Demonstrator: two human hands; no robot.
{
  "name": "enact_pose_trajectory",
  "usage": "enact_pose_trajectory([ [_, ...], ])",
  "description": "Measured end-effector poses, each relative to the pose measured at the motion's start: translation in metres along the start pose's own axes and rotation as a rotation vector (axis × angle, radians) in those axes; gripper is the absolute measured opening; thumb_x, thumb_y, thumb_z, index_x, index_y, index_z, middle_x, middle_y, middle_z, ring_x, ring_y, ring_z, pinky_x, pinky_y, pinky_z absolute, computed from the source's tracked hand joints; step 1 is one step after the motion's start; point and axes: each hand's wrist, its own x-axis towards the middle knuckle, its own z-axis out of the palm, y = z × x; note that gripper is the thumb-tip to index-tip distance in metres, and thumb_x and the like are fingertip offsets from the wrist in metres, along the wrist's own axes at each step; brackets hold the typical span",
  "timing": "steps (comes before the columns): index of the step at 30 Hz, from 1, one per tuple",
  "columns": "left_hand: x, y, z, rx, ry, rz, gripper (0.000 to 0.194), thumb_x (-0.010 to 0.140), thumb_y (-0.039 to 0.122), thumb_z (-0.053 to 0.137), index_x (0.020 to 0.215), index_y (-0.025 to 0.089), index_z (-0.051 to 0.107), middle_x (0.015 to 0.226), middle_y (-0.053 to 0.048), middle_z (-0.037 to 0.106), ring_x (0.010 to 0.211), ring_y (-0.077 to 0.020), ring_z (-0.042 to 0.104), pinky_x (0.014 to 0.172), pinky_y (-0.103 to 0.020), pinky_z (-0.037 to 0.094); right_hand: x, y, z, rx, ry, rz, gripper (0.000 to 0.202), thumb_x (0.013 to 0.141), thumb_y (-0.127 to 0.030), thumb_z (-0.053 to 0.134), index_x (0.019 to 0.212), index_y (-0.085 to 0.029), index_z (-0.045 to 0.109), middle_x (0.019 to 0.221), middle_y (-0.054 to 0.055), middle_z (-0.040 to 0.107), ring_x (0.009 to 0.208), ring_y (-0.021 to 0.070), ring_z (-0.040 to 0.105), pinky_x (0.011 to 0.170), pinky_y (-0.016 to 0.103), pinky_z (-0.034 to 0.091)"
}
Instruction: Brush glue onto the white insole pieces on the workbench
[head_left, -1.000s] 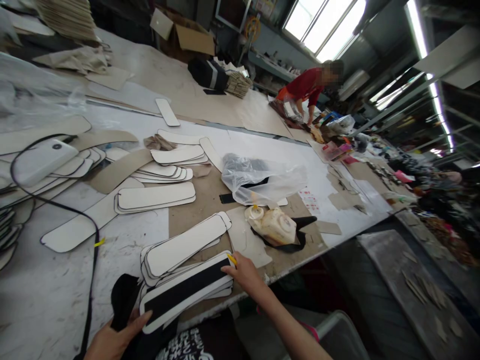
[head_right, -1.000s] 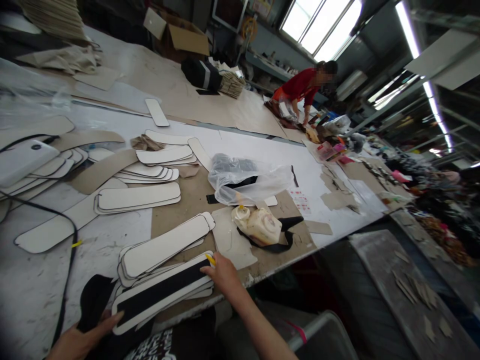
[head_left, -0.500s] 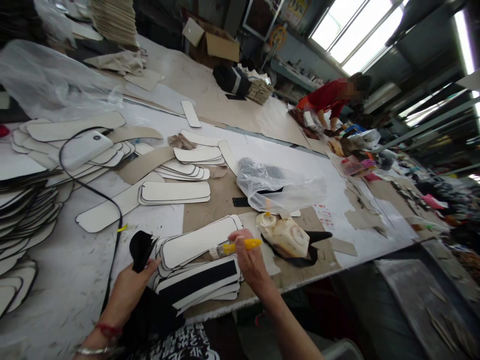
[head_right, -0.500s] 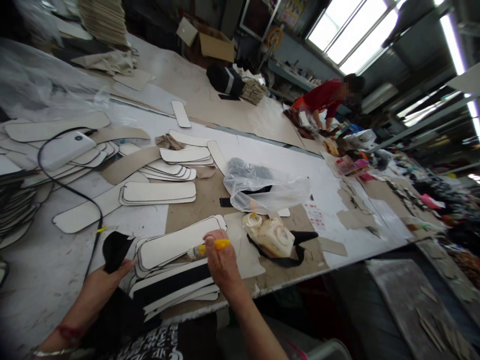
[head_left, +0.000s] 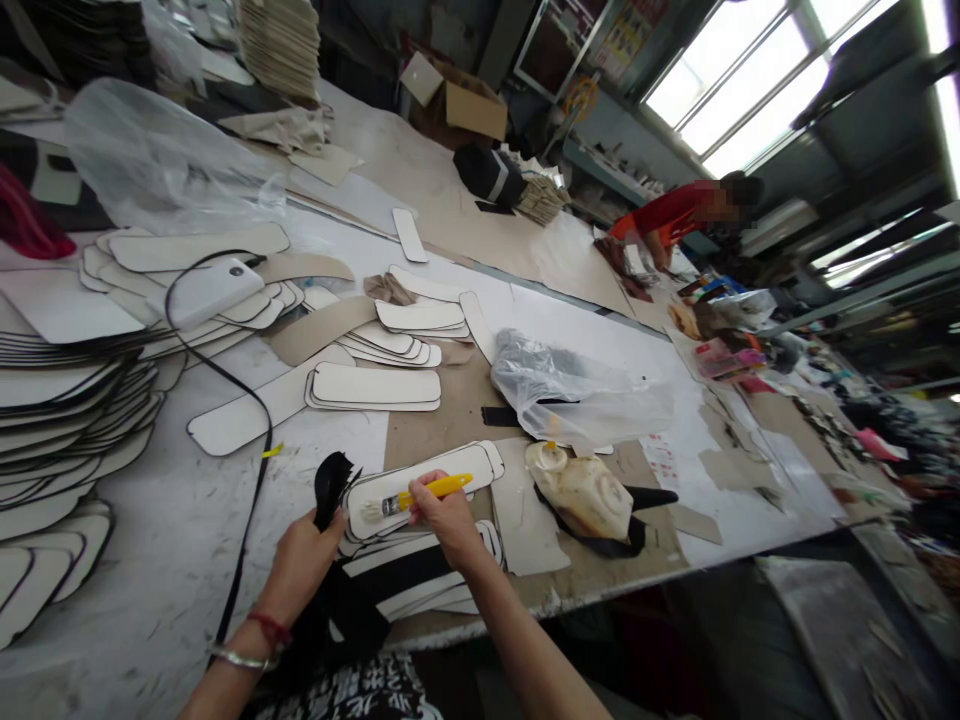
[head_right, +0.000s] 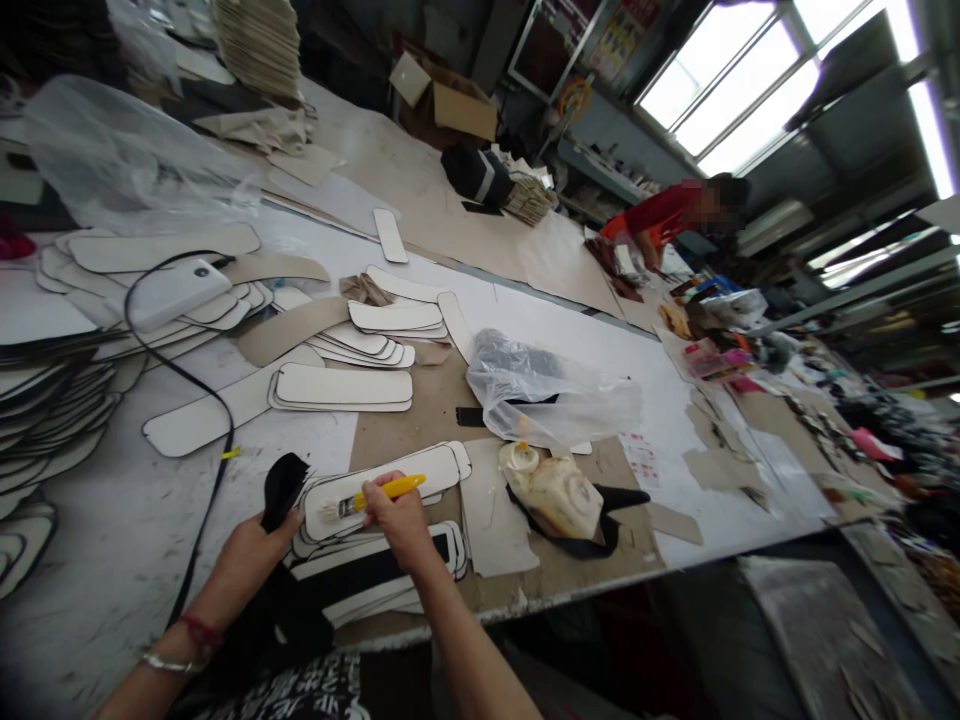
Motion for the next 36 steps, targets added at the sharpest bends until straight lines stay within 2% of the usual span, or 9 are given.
enact_pose_trajectory([
  [2,0.001,0.000,0.002,0.006,-0.001,0.000,0.045,0.070,0.052,0.046,0.079,0.011,0.063,0.062,-0.012,0.065,0.070,-0.0305,0.062,0.061,-0.034,0.042,0.000,0.002,-0.001,-0.016,0.001,-0.015,0.029,0.072,-0.042,0.065,0.079,-0.018,0.051,0.059,-0.005,0.055,0.047,0.0104,0.052,0.051,0.023,0.041],
  [9,0.006,0.002,0.008,-0.014,0.005,-0.012,0.048,0.066,0.051,0.049,0.087,0.011,0.063,0.078,-0.015,0.068,0.081,-0.0308,0.062,0.068,-0.034,0.044,-0.002,0.000,-0.001,-0.043,0.007,-0.020,0.025,0.073,-0.040,0.064,0.079,-0.018,0.053,0.060,-0.004,0.056,0.049,0.0112,0.054,0.052,0.024,0.042],
  [16,0.007,0.002,0.009,-0.044,0.014,-0.011,0.041,0.064,0.050,0.051,0.080,0.014,0.062,0.074,-0.012,0.068,0.077,-0.0278,0.062,0.066,-0.033,0.043,-0.003,-0.003,0.003,-0.010,-0.022,-0.023,0.022,0.075,-0.039,0.062,0.078,-0.019,0.052,0.059,-0.004,0.055,0.050,0.0121,0.053,0.054,0.025,0.043],
  [20,0.007,0.003,0.009,-0.055,0.011,-0.005,0.037,0.062,0.050,0.052,0.074,0.016,0.060,0.065,-0.008,0.064,0.069,-0.0253,0.059,0.063,-0.032,0.042,0.001,0.001,-0.001,-0.084,-0.017,-0.053,0.023,0.075,-0.039,0.062,0.078,-0.019,0.052,0.063,-0.004,0.054,0.050,0.0114,0.053,0.052,0.024,0.041],
  [24,0.005,0.003,0.009,-0.063,0.020,-0.013,0.033,0.062,0.048,0.053,0.072,0.016,0.060,0.061,-0.005,0.061,0.064,-0.0229,0.057,0.060,-0.031,0.040,0.005,0.003,-0.014,-0.248,0.077,-0.139,0.020,0.077,-0.039,0.059,0.077,-0.020,0.053,0.068,-0.002,0.054,0.055,0.0128,0.053,0.054,0.026,0.042],
  [30,0.003,0.003,0.007,-0.078,0.023,-0.021,0.036,0.060,0.049,0.054,0.072,0.016,0.061,0.063,-0.005,0.063,0.068,-0.0242,0.059,0.062,-0.031,0.043,0.010,0.000,-0.044,-0.458,0.236,-0.211,0.017,0.079,-0.039,0.056,0.075,-0.022,0.056,0.075,0.003,0.055,0.074,0.0186,0.054,0.063,0.029,0.044],
  [36,0.004,0.008,0.004,-0.067,0.054,-0.015,0.037,0.055,0.051,0.059,0.068,0.017,0.063,0.057,-0.006,0.064,0.062,-0.0255,0.060,0.057,-0.032,0.044,0.012,-0.008,-0.072,-0.652,0.386,-0.392,0.013,0.082,-0.032,0.053,0.074,-0.022,0.054,0.078,0.003,0.054,0.079,0.0185,0.052,0.075,0.032,0.042],
])
